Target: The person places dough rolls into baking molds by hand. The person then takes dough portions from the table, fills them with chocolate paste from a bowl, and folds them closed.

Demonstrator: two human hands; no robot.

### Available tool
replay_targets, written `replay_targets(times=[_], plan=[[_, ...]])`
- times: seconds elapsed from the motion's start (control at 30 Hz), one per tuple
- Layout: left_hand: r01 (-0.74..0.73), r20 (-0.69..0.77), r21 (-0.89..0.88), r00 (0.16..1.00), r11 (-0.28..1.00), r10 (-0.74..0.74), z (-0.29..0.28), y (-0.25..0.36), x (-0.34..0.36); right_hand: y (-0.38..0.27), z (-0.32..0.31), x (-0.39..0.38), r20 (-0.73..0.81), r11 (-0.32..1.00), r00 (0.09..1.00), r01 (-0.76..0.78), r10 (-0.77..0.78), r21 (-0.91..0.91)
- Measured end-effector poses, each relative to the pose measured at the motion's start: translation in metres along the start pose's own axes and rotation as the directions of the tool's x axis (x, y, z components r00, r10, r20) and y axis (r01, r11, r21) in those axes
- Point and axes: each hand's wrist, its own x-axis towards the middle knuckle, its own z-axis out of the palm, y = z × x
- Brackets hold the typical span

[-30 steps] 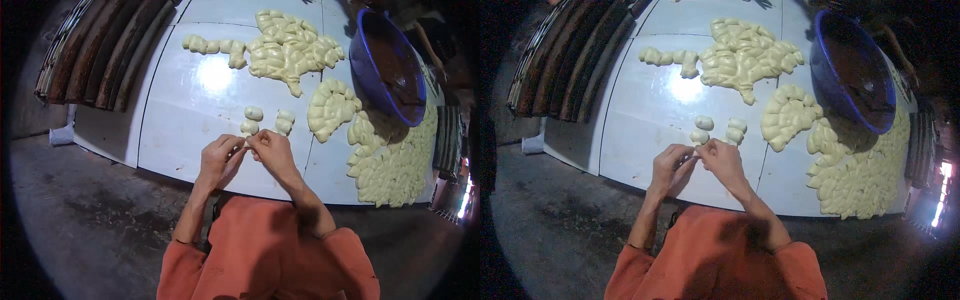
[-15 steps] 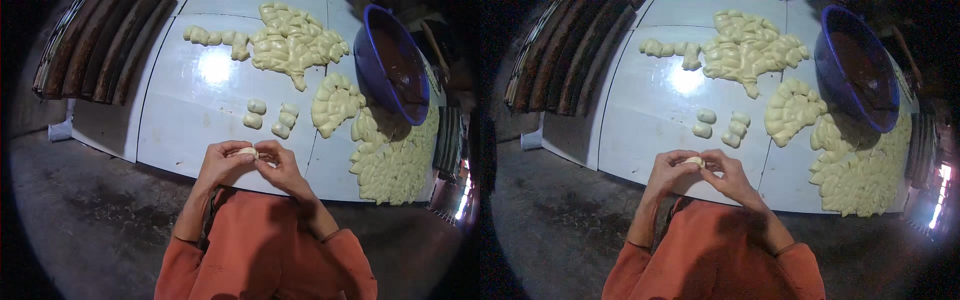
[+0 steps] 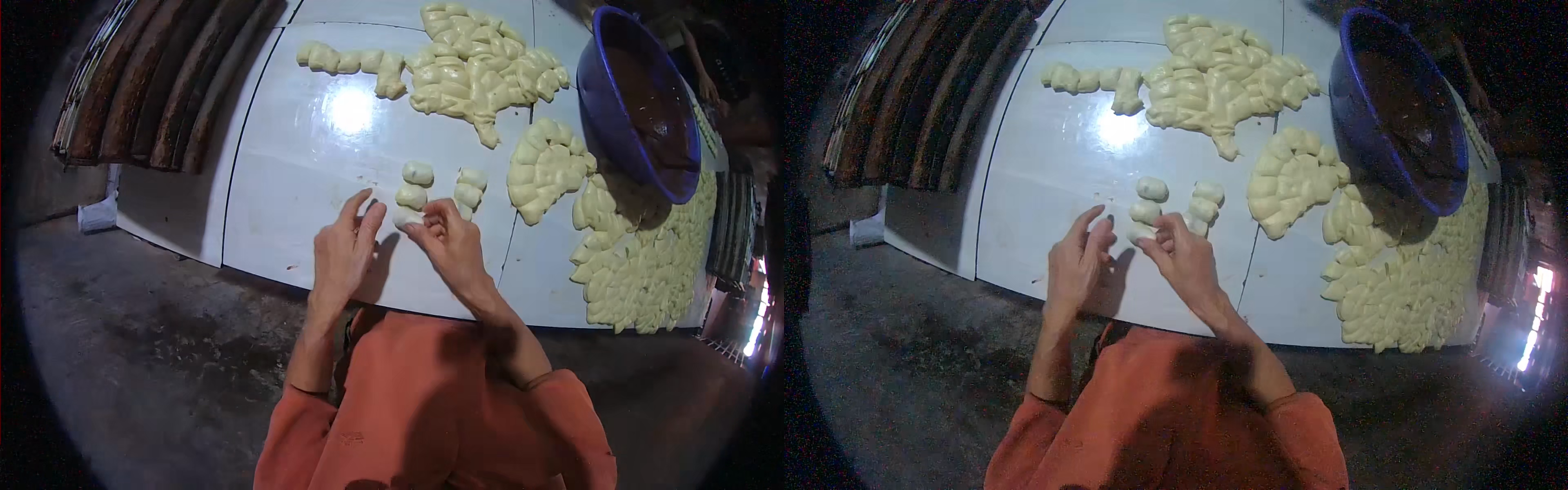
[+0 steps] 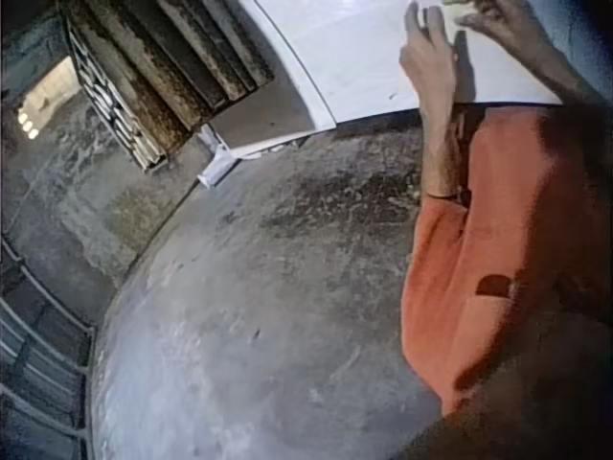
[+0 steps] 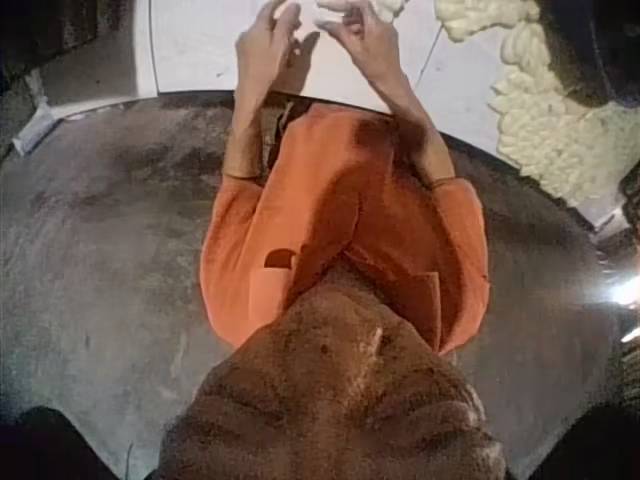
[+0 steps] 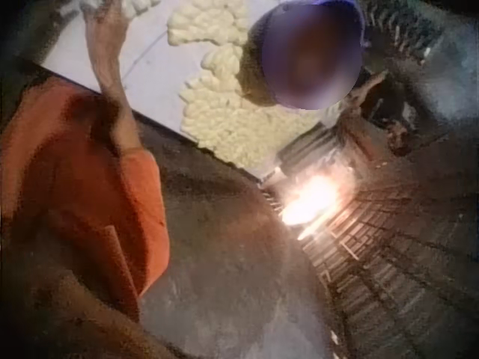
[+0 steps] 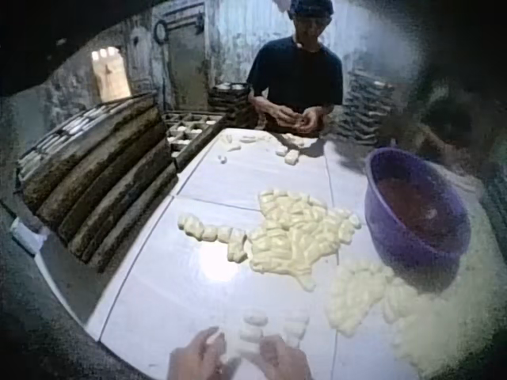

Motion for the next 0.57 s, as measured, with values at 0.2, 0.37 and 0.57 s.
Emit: replay_targets(times=[0.2, 0.37, 0.57], plan=[[-0.52, 0.154, 0.283, 0.854, 0.806, 0.497, 0.005, -0.006, 0.012, -0.013, -0.011, 0.023, 0.038, 0.977, 0.997, 0.066, -0.059, -0.201], [-0.642, 0.181, 0.389, 0.757, 0.661, 0.628, 0.018, -0.008, 0.033, -0.037, -0.039, 0.016, -0.005, 0.995, 1.0, 0.008, -0.009, -0.102], [-0.61, 0.357, 0.567, 0.787, 0.553, 0.503, 0.009, 0.022, 0.039, -0.032, -0.086, 0.033, 0.142, 0.746, 0.962, 0.269, -0.232, -0.61]])
